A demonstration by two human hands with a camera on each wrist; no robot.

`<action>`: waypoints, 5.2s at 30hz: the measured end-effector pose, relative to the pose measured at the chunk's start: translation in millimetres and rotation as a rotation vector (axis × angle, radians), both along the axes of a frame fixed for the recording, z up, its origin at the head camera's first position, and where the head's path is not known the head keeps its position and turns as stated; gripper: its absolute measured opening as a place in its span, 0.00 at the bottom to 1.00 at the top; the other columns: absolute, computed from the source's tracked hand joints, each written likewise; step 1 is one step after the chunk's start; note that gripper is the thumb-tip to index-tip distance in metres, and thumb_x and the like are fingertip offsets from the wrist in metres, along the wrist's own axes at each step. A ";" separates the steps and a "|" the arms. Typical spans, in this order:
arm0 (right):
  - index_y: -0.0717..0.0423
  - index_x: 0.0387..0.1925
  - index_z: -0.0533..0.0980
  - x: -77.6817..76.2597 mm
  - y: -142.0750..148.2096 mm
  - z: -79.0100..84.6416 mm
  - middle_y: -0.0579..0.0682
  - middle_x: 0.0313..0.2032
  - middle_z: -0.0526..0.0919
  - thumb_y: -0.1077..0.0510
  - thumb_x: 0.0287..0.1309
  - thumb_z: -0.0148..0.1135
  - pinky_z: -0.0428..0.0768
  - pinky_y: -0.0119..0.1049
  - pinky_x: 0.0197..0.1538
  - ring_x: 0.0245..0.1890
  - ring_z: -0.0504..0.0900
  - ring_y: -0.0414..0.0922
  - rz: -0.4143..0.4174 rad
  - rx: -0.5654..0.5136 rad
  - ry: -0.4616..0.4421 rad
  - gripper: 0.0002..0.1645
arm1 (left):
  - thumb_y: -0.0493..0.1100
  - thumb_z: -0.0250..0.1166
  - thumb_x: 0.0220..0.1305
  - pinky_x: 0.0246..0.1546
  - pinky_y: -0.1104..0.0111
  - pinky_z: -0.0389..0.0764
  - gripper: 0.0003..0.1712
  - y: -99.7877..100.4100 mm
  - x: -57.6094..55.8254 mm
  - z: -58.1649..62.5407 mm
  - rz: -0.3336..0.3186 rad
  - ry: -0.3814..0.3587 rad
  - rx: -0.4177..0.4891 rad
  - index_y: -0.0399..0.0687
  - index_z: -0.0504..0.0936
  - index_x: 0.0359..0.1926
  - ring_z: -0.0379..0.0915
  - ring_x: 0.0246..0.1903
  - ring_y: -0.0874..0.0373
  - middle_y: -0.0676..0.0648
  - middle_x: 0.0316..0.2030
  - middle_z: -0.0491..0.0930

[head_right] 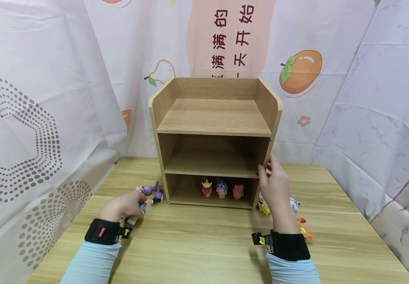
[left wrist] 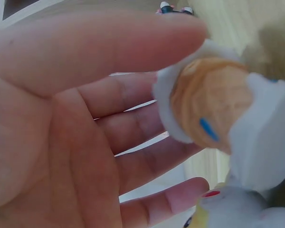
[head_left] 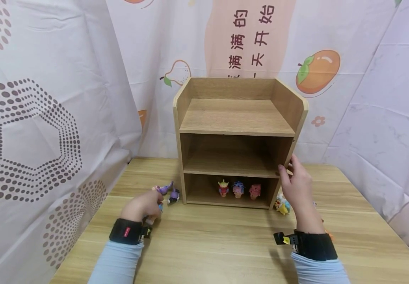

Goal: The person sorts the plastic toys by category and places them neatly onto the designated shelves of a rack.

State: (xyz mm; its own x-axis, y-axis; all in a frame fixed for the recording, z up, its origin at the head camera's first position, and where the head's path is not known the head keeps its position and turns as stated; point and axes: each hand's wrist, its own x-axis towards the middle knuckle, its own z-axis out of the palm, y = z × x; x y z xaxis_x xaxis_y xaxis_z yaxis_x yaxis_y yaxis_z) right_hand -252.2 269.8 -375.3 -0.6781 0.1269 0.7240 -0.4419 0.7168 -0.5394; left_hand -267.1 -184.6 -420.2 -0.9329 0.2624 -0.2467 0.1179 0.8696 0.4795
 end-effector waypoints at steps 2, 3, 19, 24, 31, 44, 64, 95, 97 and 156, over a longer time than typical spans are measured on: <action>0.59 0.61 0.68 0.1 0.0 0.2 0.62 0.53 0.76 0.63 0.64 0.57 0.81 0.51 0.41 0.48 0.77 0.58 0.000 0.001 -0.001 0.24 | 0.27 0.67 0.35 0.22 0.63 0.80 0.33 -0.2 -0.8 -0.9 -0.009 -0.003 -0.001 0.38 0.78 0.51 0.73 0.26 0.54 0.46 0.33 0.77; 0.59 0.61 0.68 0.2 0.0 0.4 0.62 0.53 0.76 0.63 0.64 0.57 0.81 0.52 0.41 0.48 0.77 0.58 0.000 0.002 -0.001 0.24 | 0.26 0.67 0.35 0.21 0.62 0.81 0.34 -0.3 -0.9 -1.1 -0.008 -0.006 0.003 0.38 0.78 0.52 0.73 0.26 0.54 0.45 0.33 0.77; 0.58 0.61 0.68 1.8 0.8 1.4 0.61 0.54 0.75 0.61 0.66 0.56 0.81 0.53 0.41 0.48 0.77 0.59 0.003 0.016 -0.022 0.23 | 0.28 0.68 0.34 0.25 0.63 0.80 0.33 -1.8 -0.9 -0.9 -0.014 0.023 -0.019 0.39 0.80 0.50 0.73 0.30 0.53 0.46 0.35 0.79; 0.57 0.61 0.68 1.5 1.4 0.5 0.61 0.54 0.75 0.61 0.66 0.56 0.82 0.52 0.41 0.48 0.77 0.58 -0.003 0.021 -0.021 0.23 | 0.33 0.71 0.36 0.28 0.63 0.79 0.29 -1.8 -1.7 -2.3 -0.033 0.048 -0.026 0.39 0.81 0.47 0.73 0.30 0.55 0.48 0.33 0.79; 0.58 0.61 0.68 0.5 2.5 -0.2 0.61 0.54 0.75 0.62 0.65 0.56 0.81 0.52 0.41 0.48 0.77 0.58 0.000 0.024 -0.015 0.23 | 0.33 0.71 0.38 0.22 0.64 0.78 0.30 -0.4 0.1 -0.2 0.023 0.042 0.024 0.39 0.79 0.50 0.72 0.25 0.54 0.47 0.32 0.78; 0.58 0.62 0.67 0.5 2.8 -0.5 0.62 0.54 0.75 0.62 0.65 0.57 0.81 0.54 0.40 0.47 0.78 0.60 0.010 0.022 -0.011 0.25 | 0.35 0.71 0.40 0.25 0.63 0.78 0.30 8.4 1.4 8.8 -0.061 0.123 0.173 0.41 0.78 0.51 0.73 0.28 0.56 0.47 0.40 0.79; 0.57 0.64 0.66 0.5 4.7 -1.3 0.63 0.54 0.75 0.62 0.65 0.56 0.82 0.54 0.39 0.45 0.78 0.60 0.005 0.039 -0.020 0.26 | 0.44 0.74 0.48 0.40 0.64 0.79 0.24 31.0 11.7 35.5 -0.193 0.346 0.220 0.46 0.79 0.47 0.74 0.34 0.63 0.55 0.34 0.79; 0.55 0.65 0.65 -0.7 6.8 -2.5 0.63 0.54 0.75 0.60 0.66 0.56 0.82 0.54 0.38 0.45 0.78 0.59 -0.003 0.055 -0.043 0.27 | 0.48 0.76 0.47 0.36 0.66 0.79 0.27 75.3 29.5 42.6 -0.158 0.565 0.224 0.49 0.77 0.48 0.74 0.35 0.61 0.56 0.36 0.78; 0.55 0.64 0.65 -0.7 6.7 -2.5 0.63 0.54 0.75 0.60 0.66 0.56 0.82 0.54 0.38 0.45 0.78 0.59 0.001 0.052 -0.043 0.26 | 0.49 0.76 0.47 0.37 0.66 0.79 0.27 78.6 28.3 40.2 -0.171 0.553 0.207 0.48 0.77 0.48 0.73 0.34 0.62 0.55 0.36 0.78; 0.59 0.61 0.67 -0.2 3.7 -1.2 0.61 0.53 0.75 0.61 0.65 0.57 0.83 0.53 0.38 0.45 0.78 0.57 -0.004 0.052 -0.035 0.23 | 0.49 0.74 0.49 0.36 0.60 0.80 0.32 140.3 -17.0 -9.9 0.049 0.568 0.109 0.41 0.75 0.53 0.76 0.37 0.51 0.42 0.40 0.78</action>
